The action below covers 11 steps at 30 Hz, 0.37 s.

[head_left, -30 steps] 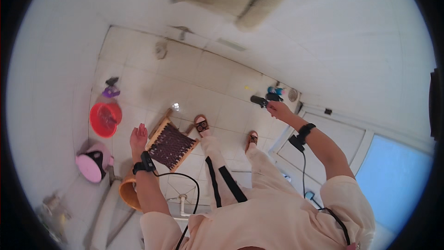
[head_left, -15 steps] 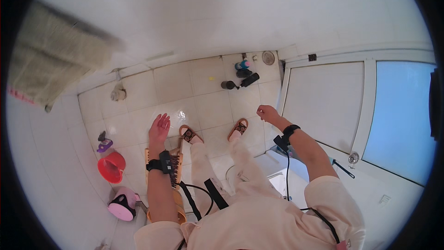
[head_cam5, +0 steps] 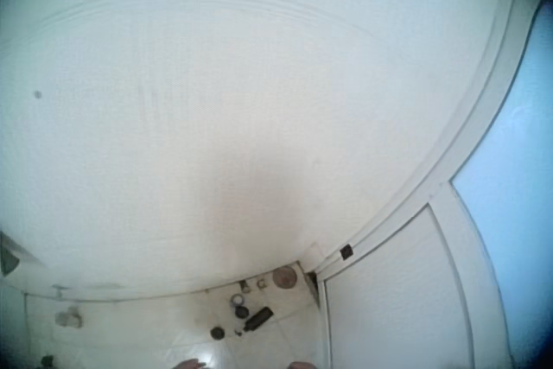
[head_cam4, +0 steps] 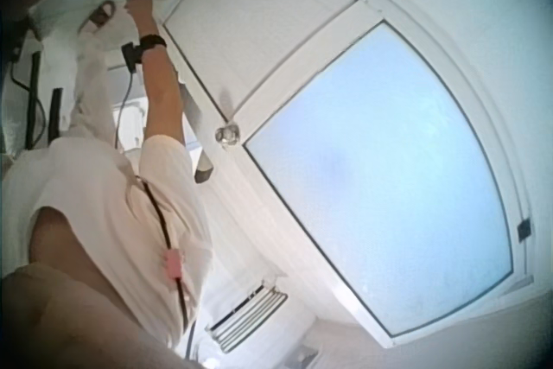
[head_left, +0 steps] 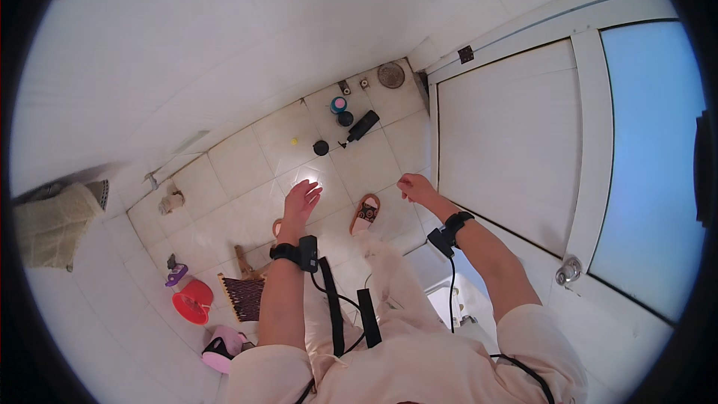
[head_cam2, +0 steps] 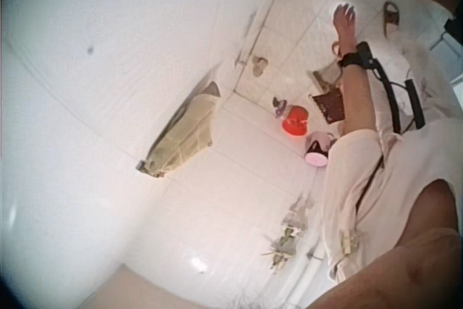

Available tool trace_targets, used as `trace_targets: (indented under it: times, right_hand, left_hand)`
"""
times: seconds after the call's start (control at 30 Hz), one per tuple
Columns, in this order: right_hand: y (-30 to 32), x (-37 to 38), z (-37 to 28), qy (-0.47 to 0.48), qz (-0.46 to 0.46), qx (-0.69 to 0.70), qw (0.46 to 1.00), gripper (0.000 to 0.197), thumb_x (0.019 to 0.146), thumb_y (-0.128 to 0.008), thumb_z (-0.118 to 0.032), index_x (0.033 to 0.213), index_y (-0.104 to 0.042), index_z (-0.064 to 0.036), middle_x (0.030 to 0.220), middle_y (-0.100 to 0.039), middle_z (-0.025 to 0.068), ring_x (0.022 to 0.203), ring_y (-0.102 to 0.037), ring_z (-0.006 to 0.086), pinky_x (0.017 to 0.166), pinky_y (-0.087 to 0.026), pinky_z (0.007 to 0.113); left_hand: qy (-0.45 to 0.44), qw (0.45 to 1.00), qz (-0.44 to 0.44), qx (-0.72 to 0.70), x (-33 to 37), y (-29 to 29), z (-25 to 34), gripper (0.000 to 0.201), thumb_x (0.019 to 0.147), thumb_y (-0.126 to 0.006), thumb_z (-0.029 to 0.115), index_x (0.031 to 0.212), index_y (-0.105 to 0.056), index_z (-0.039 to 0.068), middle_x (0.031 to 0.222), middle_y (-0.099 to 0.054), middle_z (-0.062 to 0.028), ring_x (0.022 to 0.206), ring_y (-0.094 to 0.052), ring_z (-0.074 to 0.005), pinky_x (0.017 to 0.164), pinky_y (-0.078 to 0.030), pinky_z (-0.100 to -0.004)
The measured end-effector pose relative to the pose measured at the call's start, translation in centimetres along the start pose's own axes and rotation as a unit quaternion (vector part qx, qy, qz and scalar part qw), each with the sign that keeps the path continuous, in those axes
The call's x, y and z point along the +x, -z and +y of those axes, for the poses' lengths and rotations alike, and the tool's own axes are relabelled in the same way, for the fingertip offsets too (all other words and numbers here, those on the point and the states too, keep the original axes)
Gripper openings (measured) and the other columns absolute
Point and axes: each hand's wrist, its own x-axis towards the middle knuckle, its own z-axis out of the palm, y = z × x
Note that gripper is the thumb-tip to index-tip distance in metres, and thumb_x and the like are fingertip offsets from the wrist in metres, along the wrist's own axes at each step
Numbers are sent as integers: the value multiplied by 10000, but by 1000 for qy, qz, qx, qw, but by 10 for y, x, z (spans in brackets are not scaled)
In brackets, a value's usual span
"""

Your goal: The person dips a brush into a bucket of liquid and scrubs the wall tiles, then handles a towel from a rack.

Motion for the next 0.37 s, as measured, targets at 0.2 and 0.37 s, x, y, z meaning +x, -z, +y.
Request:
trace_targets:
  times: [0.2,0.37]
  right_hand:
    - [17,47,26,-11,2,31,999,166,833,-511,-167,821,-549,-6,601,-575,68,470,-529,128,429,-424,255]
    - [-5,109,52,-10,29,104,994,163,837,-524,-187,874,-560,-33,615,-595,60,463,-533,132,431,-435,259]
  left_hand:
    - [-45,960,137,239,71,-42,-39,535,742,-658,206,1198,-424,50,1013,-556,-124,858,-568,-262,710,-477,-340]
    - [-272,648,112,703,157,-26,-39,715,650,-707,302,1241,-385,58,1156,-471,-202,1056,-487,-308,869,-417,-373]
